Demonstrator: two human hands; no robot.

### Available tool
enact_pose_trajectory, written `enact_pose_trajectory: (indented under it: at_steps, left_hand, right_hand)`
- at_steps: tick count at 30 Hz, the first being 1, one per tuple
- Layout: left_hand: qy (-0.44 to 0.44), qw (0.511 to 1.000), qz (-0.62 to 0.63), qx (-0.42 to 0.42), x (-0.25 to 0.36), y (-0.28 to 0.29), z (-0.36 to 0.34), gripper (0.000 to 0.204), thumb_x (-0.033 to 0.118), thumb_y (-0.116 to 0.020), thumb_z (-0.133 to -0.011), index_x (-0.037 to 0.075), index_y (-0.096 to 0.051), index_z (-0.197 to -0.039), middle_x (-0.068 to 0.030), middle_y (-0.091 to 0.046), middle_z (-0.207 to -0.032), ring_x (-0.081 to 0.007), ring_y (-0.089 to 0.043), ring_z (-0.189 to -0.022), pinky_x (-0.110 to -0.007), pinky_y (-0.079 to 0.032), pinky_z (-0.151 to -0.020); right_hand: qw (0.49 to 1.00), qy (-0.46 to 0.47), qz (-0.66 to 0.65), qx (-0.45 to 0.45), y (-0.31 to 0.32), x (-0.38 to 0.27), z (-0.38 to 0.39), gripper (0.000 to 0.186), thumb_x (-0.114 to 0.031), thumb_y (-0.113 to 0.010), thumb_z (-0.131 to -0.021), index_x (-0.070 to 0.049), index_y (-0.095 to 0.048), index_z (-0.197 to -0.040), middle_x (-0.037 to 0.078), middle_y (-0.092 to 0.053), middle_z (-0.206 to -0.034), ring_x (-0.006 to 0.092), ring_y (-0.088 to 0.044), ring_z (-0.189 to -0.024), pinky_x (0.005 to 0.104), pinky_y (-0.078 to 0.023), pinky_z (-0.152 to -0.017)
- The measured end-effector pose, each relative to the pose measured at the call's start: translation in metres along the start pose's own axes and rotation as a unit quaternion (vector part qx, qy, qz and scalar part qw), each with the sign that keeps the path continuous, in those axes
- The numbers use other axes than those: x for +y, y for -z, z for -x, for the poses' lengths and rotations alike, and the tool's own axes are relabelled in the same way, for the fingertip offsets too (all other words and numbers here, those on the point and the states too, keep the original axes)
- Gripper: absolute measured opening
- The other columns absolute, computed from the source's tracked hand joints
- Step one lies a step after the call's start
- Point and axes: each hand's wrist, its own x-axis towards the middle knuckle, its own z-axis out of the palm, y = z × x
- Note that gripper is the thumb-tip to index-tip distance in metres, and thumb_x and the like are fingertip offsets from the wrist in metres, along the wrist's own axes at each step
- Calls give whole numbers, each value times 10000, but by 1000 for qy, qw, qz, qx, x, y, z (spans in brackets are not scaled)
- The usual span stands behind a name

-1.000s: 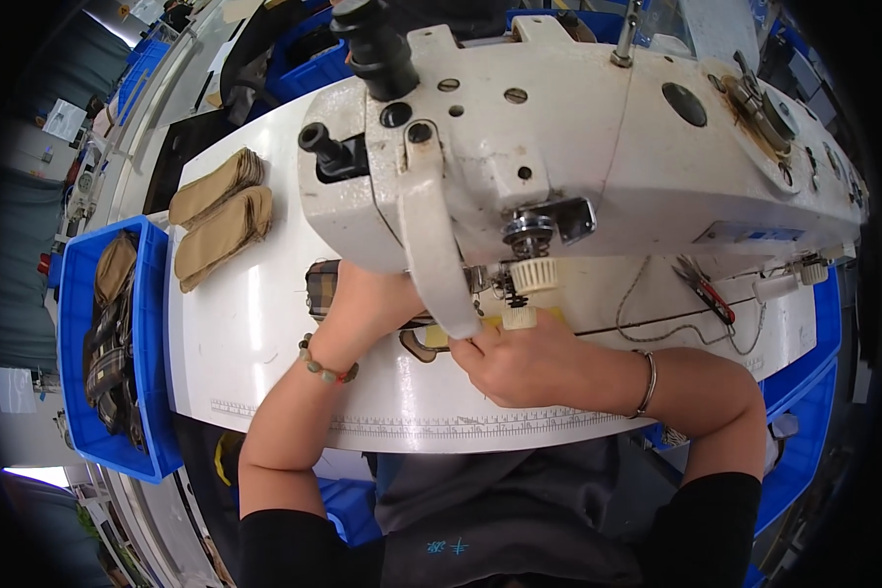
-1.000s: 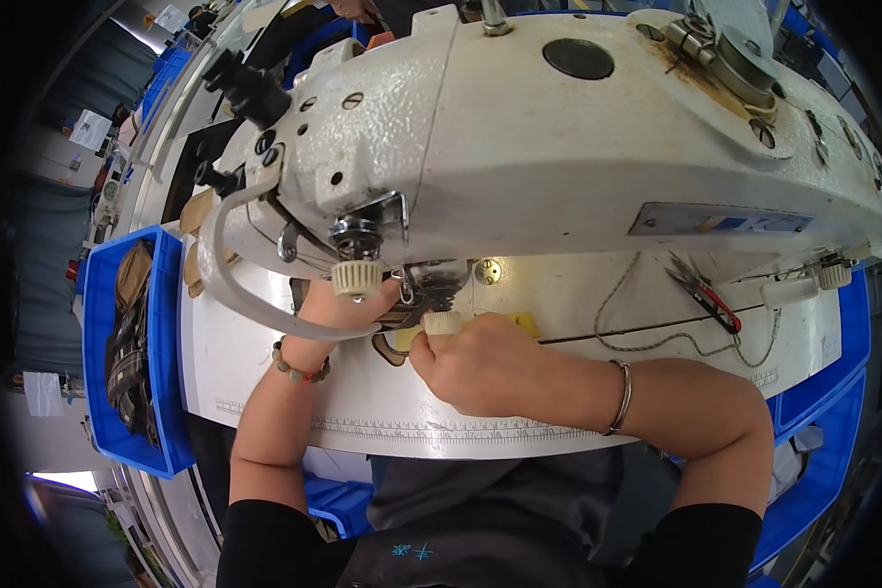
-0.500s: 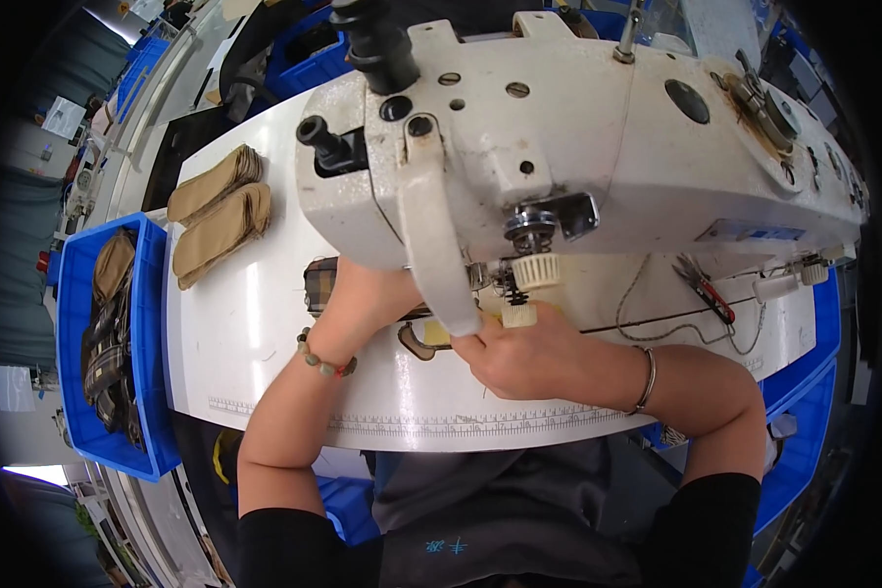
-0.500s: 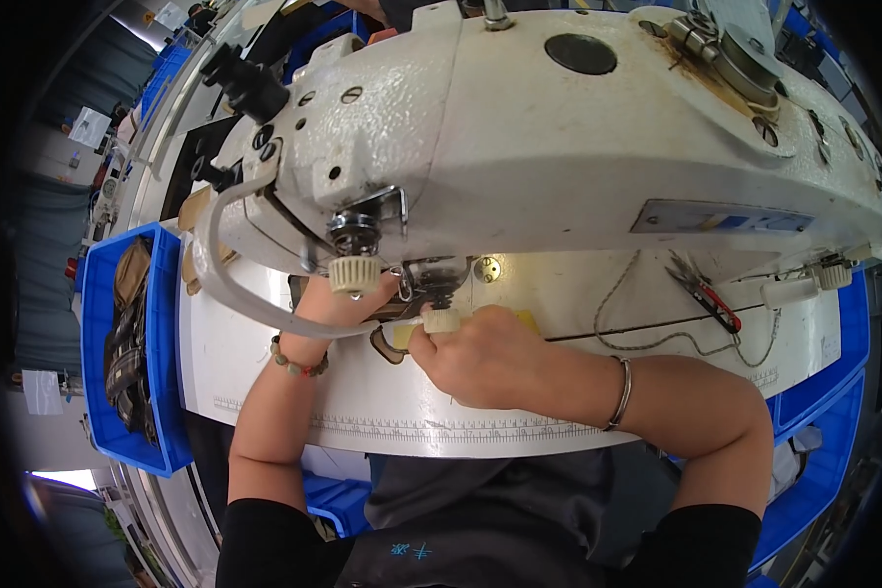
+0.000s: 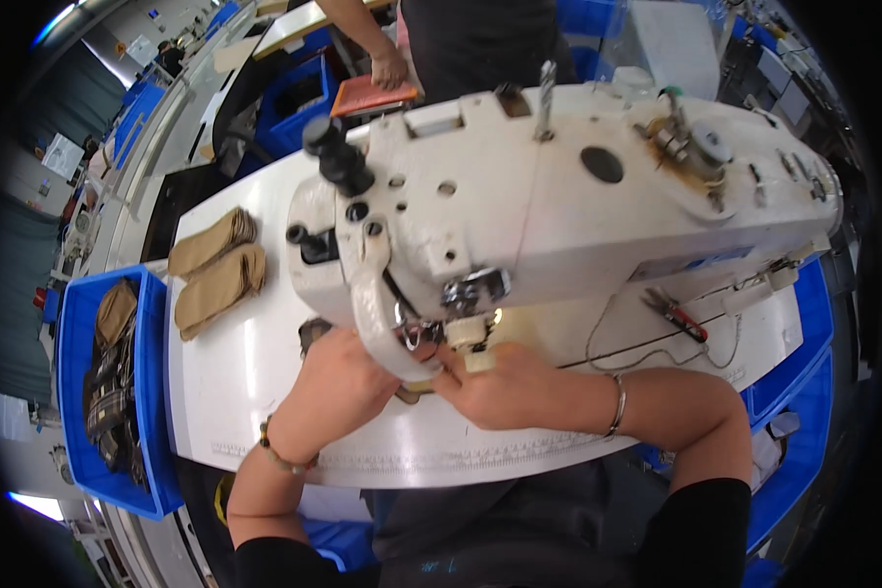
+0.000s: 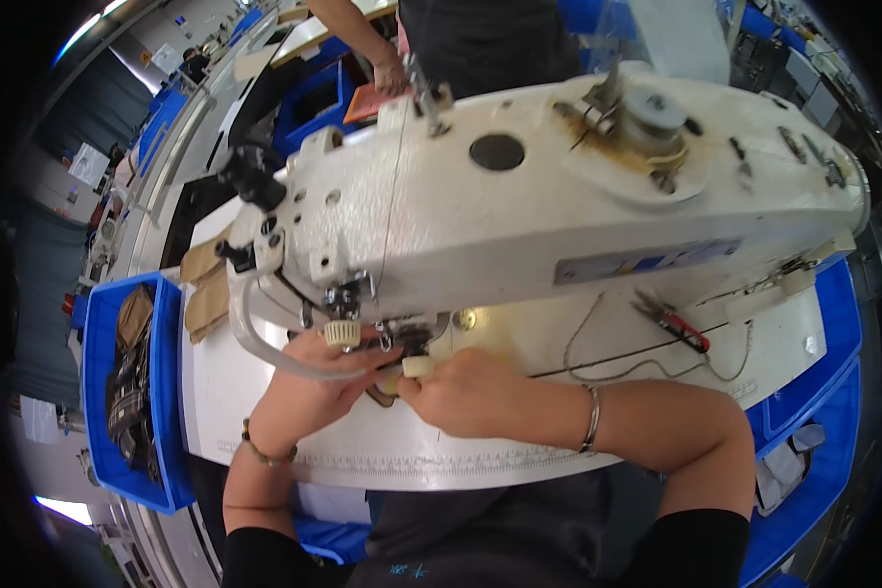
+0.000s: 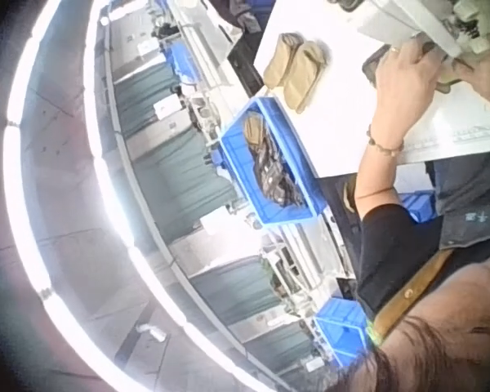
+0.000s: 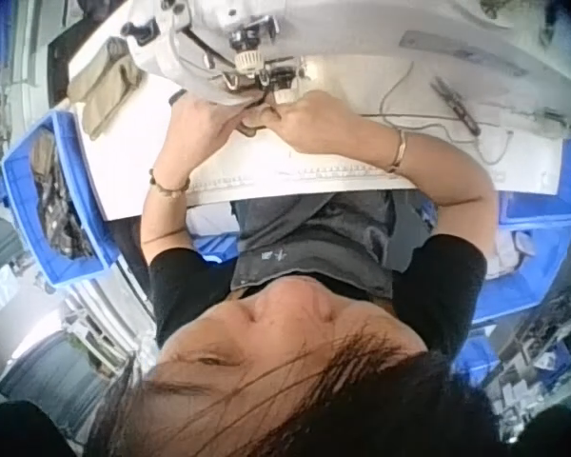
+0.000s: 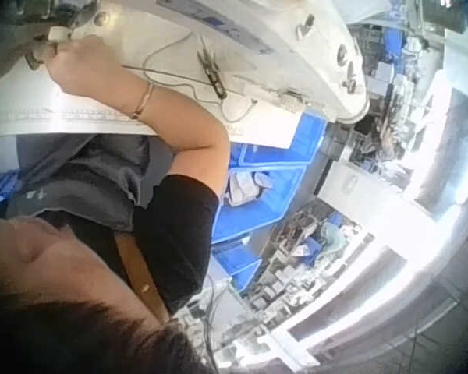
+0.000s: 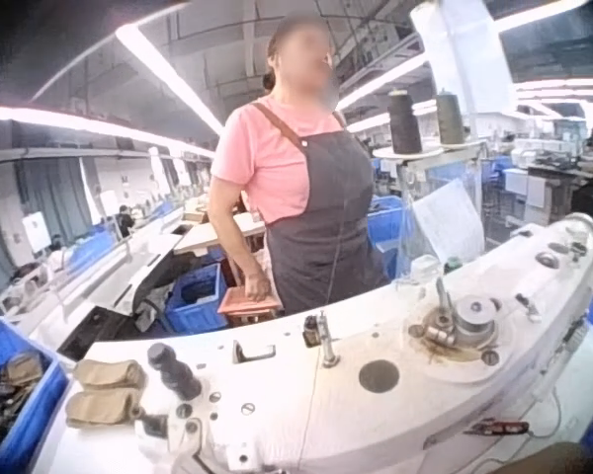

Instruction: Operating an industrial sewing machine to stitch leather components for footwear.

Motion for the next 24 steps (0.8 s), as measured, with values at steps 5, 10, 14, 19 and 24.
enact_pose_trajectory:
  at_steps: [5,10,14,19,24]
  left_hand:
    - [-14,996,-58,-69,-1,-16,7,326,71,-711,-736,157,-773,-1044,-29,-652,-963,-243,-653,-826,-358,-528,-732]
    - [121,985,120,-20,-37,-29,21,196,-16,-720,-801,38,-729,-989,-89,-728,-930,-230,-706,-870,-357,-558,-775]
    - [239,922,300,48,-43,-44,11,154,7,-693,-881,-19,-662,-1030,-55,-706,-920,-123,-663,-862,-280,-543,-742]
    - [270,918,280,83,-32,-41,-1,212,-75,-637,-836,2,-721,-1015,-119,-742,-947,-195,-704,-875,-314,-545,-780]
    - [173,960,170,142,-36,-48,7,317,-113,-667,-691,74,-755,-930,-72,-729,-968,-227,-679,-914,-332,-540,-807]
  right_hand:
    - [1000,-6,-17,9,4,-7,2,106,-91,-606,-790,-29,-550,-856,82,-617,-633,241,-660,-541,372,-497,-450]
    - [1000,1,2,7,2,-5,0,107,-80,-611,-778,-33,-529,-827,79,-583,-602,249,-626,-510,377,-476,-437]
    - [999,17,31,30,-8,10,-3,147,-100,-606,-794,-55,-591,-933,57,-549,-583,251,-585,-483,383,-452,-425]
    - [992,-19,75,98,-24,26,-4,393,-148,-611,-860,-114,-609,-1251,38,-565,-596,238,-597,-501,388,-461,-444]
    - [996,10,65,61,-33,37,1,347,-145,-616,-868,-83,-627,-1209,68,-612,-646,262,-625,-533,402,-479,-463]
